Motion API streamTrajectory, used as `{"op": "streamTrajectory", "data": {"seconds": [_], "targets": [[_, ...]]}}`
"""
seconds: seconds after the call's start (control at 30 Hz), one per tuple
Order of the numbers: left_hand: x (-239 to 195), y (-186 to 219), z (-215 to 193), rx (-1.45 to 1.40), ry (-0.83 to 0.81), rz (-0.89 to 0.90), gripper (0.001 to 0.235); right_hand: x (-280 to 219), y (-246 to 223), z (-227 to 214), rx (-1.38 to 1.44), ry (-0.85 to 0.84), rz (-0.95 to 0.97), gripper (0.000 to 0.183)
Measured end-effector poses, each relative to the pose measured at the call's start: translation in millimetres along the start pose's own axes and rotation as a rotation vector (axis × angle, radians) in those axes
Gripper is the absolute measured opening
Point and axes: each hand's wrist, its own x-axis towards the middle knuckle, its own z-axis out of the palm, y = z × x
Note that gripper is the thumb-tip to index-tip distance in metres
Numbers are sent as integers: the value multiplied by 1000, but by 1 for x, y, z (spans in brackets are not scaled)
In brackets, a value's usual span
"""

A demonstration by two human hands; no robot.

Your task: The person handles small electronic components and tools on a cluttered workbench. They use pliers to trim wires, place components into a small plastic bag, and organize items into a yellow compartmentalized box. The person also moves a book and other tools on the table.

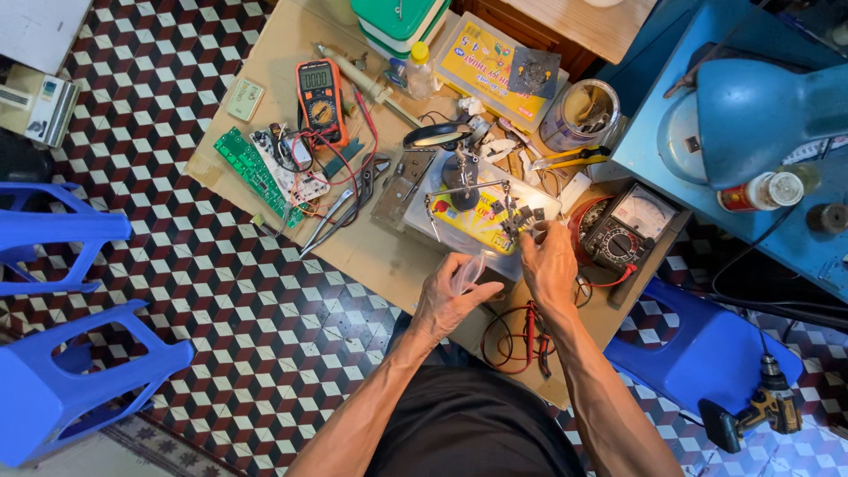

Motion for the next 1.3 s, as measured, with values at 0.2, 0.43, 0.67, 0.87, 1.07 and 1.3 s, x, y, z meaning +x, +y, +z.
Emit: {"op": "streamTrajectory", "data": {"seconds": [0.2, 0.43, 0.67, 0.87, 1.07, 1.3], "targets": [[11, 12, 0, -8, -20, 66, 51, -5, 7, 14, 3, 96, -146, 19], [22, -5, 8, -70, -40, 94, 43, -12, 6, 0, 369, -18, 236, 30], [29, -19, 15, 15, -51, 162, 41, -20, -8, -43, 1248, -284, 613, 26], [35, -22, 26, 181, -17, 230, 42, -39, -45, -82, 965, -395, 324, 20], [32, -20, 34, 250, 75, 380, 43, -40, -76, -94, 491, -334, 238, 21], [30, -19, 38, 284, 102, 388, 40, -41, -79, -106, 719, -382, 182, 26]]}}
